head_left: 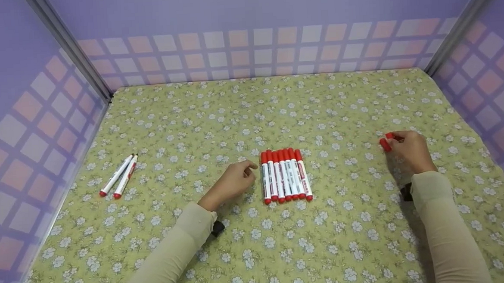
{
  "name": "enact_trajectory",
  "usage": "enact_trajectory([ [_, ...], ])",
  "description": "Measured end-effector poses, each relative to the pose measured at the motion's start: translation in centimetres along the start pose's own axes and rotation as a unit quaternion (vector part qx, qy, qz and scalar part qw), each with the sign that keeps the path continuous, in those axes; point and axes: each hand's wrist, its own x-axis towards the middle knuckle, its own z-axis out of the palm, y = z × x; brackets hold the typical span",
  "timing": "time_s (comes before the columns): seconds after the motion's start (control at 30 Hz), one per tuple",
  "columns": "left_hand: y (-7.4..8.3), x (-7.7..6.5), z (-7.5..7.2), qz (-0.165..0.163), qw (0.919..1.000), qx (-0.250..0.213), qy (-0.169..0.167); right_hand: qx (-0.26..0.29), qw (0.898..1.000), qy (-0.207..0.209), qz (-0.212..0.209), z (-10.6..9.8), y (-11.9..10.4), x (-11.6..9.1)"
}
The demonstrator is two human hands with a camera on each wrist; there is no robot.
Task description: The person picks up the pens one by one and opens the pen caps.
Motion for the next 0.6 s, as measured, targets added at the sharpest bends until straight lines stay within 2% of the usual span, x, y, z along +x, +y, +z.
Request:
enact_trajectory([
  [0.2, 0.2, 0.2, 0.2, -0.021, 0.9995, -0.004, -0.022, 0.000, 0.999, -0.022, 0.027, -0.2, 0.2, 0.3],
  [0.3, 0.4, 0.2, 0.3, -0.032, 0.9988, -0.024, -0.029, 0.002, 0.999, -0.038, 0.038, -0.3, 0.4, 0.4],
  [0.43, 0.5, 0.2, 0.4, -0.047, 0.9972, -0.045, -0.036, -0.004, 0.998, -0.053, 0.043, -0.5, 0.7, 0.6],
  [0.6, 0.7, 0.4, 0.6, -0.056, 0.9966, -0.043, -0.042, -0.015, 0.997, -0.057, 0.040, -0.5, 1.1, 0.7],
])
